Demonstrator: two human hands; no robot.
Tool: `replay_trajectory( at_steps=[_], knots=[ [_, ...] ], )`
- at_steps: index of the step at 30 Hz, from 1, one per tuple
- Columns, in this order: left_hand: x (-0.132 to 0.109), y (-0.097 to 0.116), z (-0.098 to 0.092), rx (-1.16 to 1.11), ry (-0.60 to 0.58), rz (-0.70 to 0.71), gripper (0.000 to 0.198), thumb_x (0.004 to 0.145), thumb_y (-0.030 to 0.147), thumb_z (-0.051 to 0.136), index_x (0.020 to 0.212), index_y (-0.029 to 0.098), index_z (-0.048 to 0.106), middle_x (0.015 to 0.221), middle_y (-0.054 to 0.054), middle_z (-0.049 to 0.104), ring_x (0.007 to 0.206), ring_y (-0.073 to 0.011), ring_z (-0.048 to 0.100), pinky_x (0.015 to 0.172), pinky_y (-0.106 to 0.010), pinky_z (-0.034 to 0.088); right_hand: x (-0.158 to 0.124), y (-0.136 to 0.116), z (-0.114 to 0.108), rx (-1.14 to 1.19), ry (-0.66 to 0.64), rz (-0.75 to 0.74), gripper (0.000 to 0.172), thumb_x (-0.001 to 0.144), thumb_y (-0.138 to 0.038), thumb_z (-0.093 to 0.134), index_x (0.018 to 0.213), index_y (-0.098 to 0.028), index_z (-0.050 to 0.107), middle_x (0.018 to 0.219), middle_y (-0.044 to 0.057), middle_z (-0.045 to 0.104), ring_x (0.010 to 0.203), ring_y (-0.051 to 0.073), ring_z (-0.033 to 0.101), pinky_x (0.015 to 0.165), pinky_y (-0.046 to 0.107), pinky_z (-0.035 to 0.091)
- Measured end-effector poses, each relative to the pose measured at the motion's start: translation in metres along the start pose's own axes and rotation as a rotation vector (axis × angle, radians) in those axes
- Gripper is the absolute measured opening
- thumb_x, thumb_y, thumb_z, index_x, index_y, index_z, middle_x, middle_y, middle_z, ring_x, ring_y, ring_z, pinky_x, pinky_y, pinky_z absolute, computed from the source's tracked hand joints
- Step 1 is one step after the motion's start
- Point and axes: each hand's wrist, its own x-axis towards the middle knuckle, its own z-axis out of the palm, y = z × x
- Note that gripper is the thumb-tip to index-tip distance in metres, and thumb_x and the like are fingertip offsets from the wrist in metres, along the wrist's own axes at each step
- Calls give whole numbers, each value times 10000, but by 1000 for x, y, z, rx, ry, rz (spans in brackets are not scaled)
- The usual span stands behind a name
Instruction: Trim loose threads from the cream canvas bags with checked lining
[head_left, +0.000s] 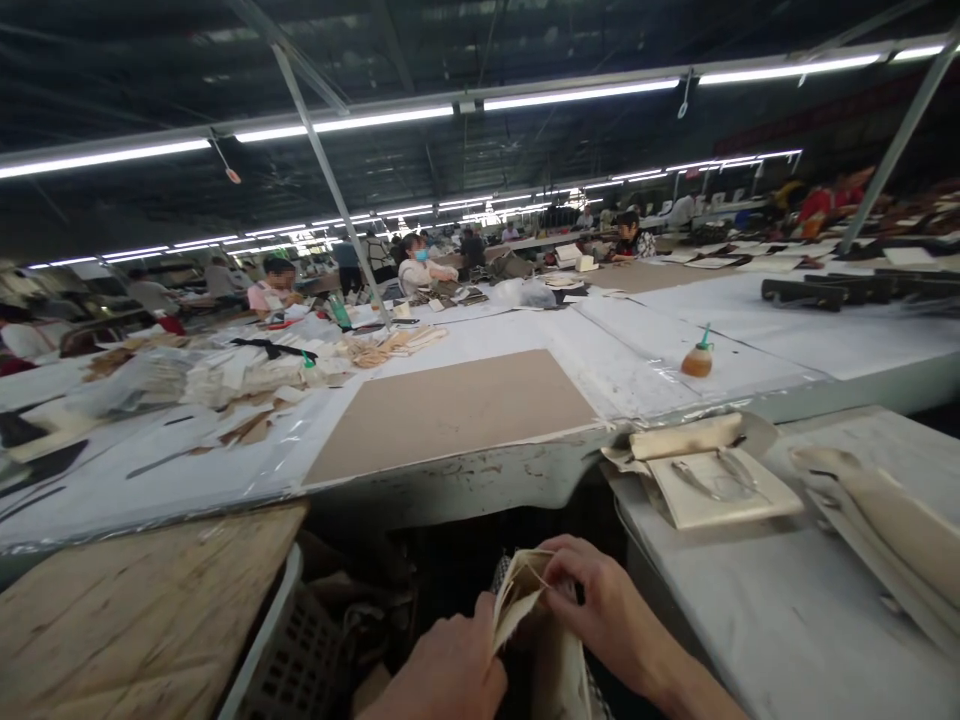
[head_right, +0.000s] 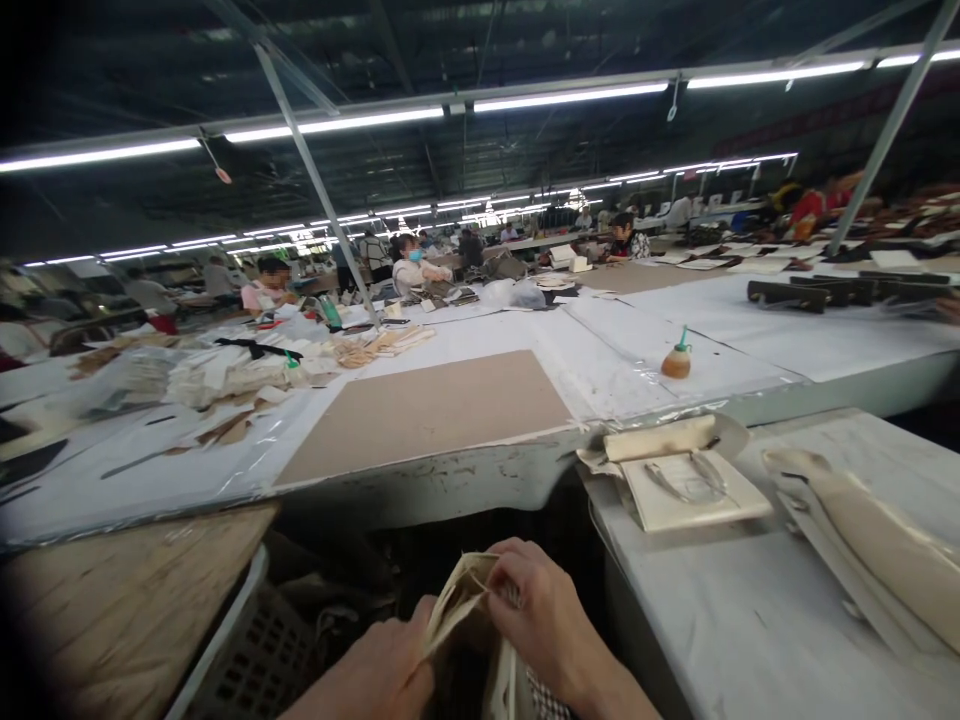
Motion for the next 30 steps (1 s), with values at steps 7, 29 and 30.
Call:
replay_trajectory(
  at_steps=[7, 29, 30],
  knots=[
    [-5, -6, -13, -142, 136, 10, 551, 740, 151, 534, 1290, 182, 524, 1251, -138, 645, 1165, -323, 592, 992, -471, 452, -13, -1, 20, 76, 94, -9, 108, 810, -116, 578, 745, -202, 585, 1104, 59, 658, 1025, 209, 619, 903, 331, 459],
    [53, -11, 5, -604, 373, 407, 207, 821, 13, 491, 734, 197, 530, 1096, -1, 641, 954, -133, 605, 841, -236, 444, -19, 3, 5, 218, 110, 18, 253, 762, -48, 629, 954, -209, 666, 1116, 41, 656, 1048, 190, 627, 937, 292, 471],
    [53, -11, 5, -606, 379, 400, 206, 813, 10, 488, 733, 197, 524, 1084, -6, 643, 943, -138, 605, 835, -242, 447, -19, 4, 6, 215, 125, 25, 203, 775, -79, 652, 931, -206, 679, 1111, 48, 660, 1037, 195, 632, 932, 296, 474]
  ],
)
